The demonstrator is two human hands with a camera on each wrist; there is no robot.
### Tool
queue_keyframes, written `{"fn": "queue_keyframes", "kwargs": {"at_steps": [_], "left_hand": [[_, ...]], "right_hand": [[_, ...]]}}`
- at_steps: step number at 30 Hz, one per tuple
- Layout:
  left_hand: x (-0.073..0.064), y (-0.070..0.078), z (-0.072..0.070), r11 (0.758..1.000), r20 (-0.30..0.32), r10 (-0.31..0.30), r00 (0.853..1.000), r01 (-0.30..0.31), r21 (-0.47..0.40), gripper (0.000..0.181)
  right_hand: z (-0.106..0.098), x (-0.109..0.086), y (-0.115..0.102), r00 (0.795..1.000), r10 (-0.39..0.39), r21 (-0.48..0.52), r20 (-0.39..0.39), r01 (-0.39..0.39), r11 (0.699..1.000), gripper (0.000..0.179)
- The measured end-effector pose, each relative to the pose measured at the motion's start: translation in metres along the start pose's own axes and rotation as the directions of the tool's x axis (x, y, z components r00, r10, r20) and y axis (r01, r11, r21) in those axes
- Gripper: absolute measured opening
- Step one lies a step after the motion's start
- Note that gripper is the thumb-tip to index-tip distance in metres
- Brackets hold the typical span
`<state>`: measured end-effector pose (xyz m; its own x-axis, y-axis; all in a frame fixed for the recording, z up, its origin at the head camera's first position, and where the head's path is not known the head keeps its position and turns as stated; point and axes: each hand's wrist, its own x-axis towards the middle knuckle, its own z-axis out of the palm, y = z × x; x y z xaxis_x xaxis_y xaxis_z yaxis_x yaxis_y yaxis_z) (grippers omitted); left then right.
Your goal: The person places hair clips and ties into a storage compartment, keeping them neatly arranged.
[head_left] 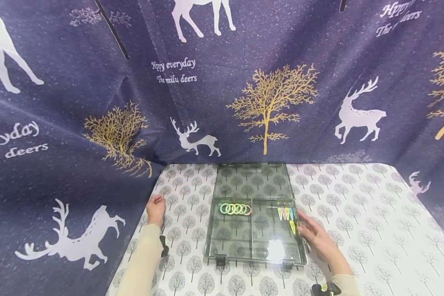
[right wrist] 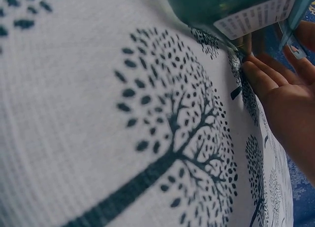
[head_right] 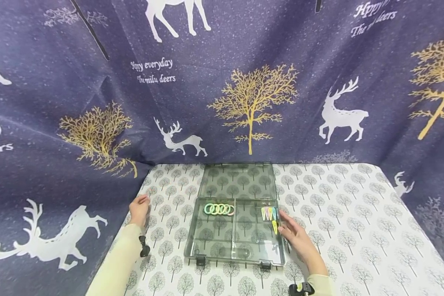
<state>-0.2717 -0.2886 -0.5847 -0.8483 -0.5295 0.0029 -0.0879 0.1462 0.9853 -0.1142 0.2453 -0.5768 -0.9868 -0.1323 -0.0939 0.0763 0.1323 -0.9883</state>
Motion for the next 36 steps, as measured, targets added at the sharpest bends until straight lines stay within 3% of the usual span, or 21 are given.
{"fn": "queue_keyframes", "kwargs": {"at_steps": [2,3,8,14,20,24,36], "left_hand": [[-0.004,0.000,-0.010,1.000,-0.017,-0.020,1.000,0.020,0.023,0.031],[-0.010,0.008,-0.013,0.993,-0.025,-0.063,0.998,0.065,0.101,0.035],[-0.022,0.015,-0.021,0.988,-0.011,-0.047,0.999,0.048,0.145,0.038],[-0.021,0.010,-0.019,0.941,-0.079,-0.013,0.997,0.039,0.337,0.028],[-0.023,0.016,-0.019,0.907,-0.082,0.005,0.997,0.030,0.420,0.022],[-0.025,0.020,-0.019,0.893,-0.061,0.015,0.998,0.014,0.449,0.021],[-0.022,0.021,-0.016,0.892,-0.021,-0.013,1.000,0.021,0.452,0.029]], "right_hand": [[0.000,-0.001,0.000,1.000,-0.002,0.006,0.002,0.002,1.000,0.060],[0.001,-0.001,0.000,1.000,-0.004,0.007,0.001,0.004,1.000,0.060],[0.001,-0.001,0.000,1.000,-0.006,0.006,-0.006,0.006,1.000,0.060],[0.001,-0.001,-0.001,1.000,-0.004,0.004,-0.011,0.005,1.000,0.060],[0.001,-0.001,-0.002,1.000,0.005,0.011,-0.011,-0.005,1.000,0.060],[0.000,-0.001,-0.002,1.000,0.007,0.005,-0.016,-0.007,1.000,0.060],[0.000,0.000,0.000,1.000,-0.008,0.027,-0.005,0.008,1.000,0.060]]}}
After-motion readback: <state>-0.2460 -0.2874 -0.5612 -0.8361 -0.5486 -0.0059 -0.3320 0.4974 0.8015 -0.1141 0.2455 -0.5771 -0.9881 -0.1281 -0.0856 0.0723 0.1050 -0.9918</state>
